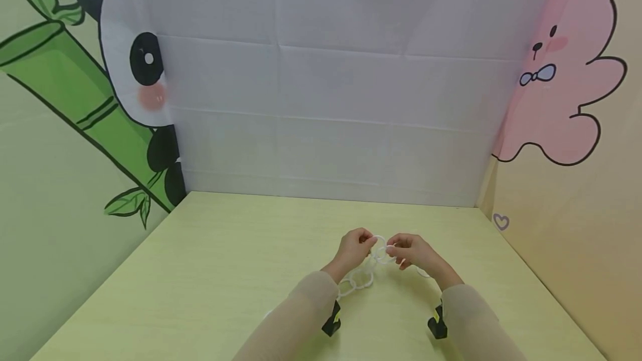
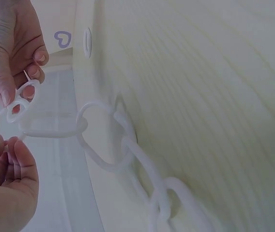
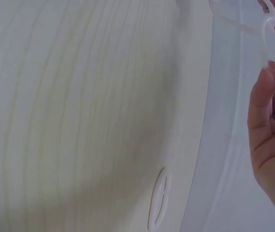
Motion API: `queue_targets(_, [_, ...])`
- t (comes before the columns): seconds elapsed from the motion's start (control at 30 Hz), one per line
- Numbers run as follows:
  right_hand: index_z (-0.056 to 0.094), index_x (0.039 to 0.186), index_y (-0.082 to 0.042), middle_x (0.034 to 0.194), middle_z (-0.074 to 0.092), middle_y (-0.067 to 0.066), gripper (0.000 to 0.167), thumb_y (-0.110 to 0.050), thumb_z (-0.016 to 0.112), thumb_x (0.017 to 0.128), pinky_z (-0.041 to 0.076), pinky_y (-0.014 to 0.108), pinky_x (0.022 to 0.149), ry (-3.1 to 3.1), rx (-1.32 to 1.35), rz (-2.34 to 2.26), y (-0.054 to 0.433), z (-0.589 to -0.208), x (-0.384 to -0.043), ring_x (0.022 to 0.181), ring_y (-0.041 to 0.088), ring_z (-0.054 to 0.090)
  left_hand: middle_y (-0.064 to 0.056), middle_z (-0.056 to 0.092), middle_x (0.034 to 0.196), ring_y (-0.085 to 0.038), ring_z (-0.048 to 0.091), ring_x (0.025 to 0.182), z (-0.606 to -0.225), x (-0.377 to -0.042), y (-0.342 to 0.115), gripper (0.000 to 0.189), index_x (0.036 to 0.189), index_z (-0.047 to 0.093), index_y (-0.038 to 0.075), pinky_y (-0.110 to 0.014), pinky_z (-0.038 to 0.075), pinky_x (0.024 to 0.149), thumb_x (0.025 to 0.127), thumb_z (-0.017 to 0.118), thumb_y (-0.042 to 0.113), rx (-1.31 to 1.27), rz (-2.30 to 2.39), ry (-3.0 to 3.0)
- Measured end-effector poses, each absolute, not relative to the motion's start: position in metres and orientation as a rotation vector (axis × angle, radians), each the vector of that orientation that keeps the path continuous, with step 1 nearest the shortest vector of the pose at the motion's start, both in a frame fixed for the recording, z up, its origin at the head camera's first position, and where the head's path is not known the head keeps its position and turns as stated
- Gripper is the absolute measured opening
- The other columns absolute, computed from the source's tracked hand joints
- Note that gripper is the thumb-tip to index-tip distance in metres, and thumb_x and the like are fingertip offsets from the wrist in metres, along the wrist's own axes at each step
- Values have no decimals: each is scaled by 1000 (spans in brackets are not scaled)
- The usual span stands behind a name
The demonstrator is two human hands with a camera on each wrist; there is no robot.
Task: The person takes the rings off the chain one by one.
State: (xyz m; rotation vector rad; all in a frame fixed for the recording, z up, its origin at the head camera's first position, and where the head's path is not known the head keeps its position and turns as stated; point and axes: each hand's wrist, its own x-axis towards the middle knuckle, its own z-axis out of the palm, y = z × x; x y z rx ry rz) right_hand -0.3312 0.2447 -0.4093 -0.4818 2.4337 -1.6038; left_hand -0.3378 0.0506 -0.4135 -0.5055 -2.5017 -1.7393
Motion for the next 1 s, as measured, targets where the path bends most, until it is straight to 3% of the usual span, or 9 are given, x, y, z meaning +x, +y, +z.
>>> queue_targets(0.3, [57,102,3,84,58,9,22,-16,59,92,52,41,63,2415,-506,-1627,243,-408,-329,70,24,54,1,53,67,-7,49,58,-414,-338,51,13,84,61,3,-20,44,52,91,60,15,-495,-1753,-2490])
queue_targets(0.73, [54,99,9,80,56,12,17,-6,55,92,53,44,65,2407,-537,-1639,233,-386,-311,68,26,54,0,54,69,-7,50,58,-413,-338,52,14,85,61,3,-20,44,52,91,60,16,-506,-1748,-2486])
queue_targets(1.0, [57,98,6,80,56,8,18,-11,57,92,53,42,63,2410,-559,-1660,244,-413,-332,66,22,54,-1,55,69,-10,52,59,-417,-340,52,18,83,60,4,-22,46,53,92,59,20,-559,-1747,-2452])
